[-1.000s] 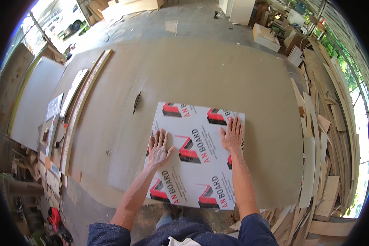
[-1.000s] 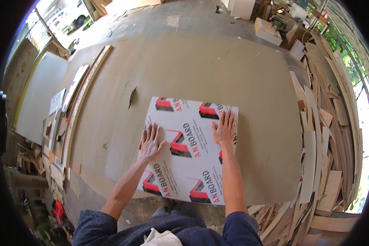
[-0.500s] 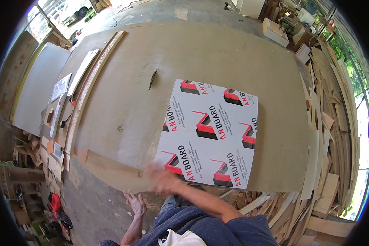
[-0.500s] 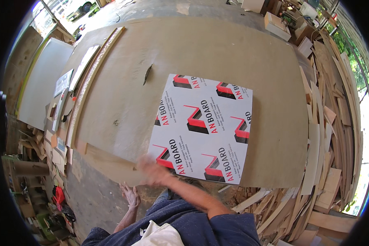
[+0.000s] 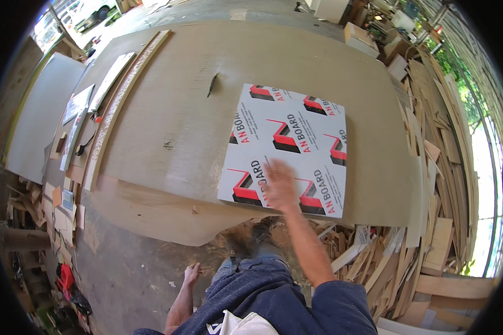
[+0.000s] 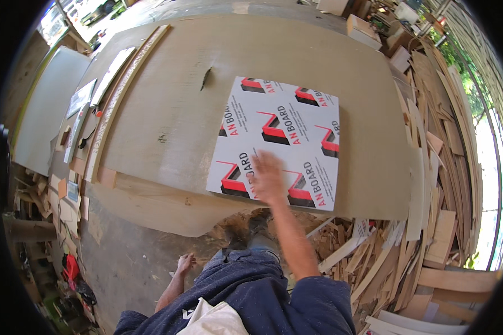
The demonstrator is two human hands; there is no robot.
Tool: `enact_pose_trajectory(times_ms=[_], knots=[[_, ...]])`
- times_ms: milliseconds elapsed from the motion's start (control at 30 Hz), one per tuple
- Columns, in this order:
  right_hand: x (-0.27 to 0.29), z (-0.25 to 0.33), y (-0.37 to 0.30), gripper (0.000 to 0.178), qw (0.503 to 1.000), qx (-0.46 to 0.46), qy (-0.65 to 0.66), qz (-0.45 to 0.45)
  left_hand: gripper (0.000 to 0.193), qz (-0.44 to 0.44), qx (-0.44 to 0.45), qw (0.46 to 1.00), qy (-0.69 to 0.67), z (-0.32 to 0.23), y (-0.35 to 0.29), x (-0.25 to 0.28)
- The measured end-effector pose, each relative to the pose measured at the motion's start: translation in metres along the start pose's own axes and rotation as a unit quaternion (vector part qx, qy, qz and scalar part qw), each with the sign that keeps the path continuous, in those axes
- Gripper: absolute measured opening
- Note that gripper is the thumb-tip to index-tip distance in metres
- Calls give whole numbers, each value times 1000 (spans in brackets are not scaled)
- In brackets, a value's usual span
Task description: The person measures a large board with a tape measure and marks it with a hammer. They then pick up several smaller printed panels and arrange them on the board to check the fit and alignment before setting them aside.
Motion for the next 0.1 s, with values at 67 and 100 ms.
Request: enact_pose_trajectory(times_ms=[67, 100], knots=[[29, -77, -74, 69, 992, -120, 13, -37, 46, 13, -19, 1000, 7, 2, 9, 6], [36, -76, -81, 69, 991, -129, 5, -44, 47, 20, -33, 999, 11, -1, 19, 11]])
Point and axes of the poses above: each hand's wrist, its own y-axis towards the middle knuckle, its own x-axis out of the back of the hand, z = x × y, the point moved 3 cm from there along y, towards the middle knuckle, and after that the axes turned 3 degrees about x, right-handed, at the moved point
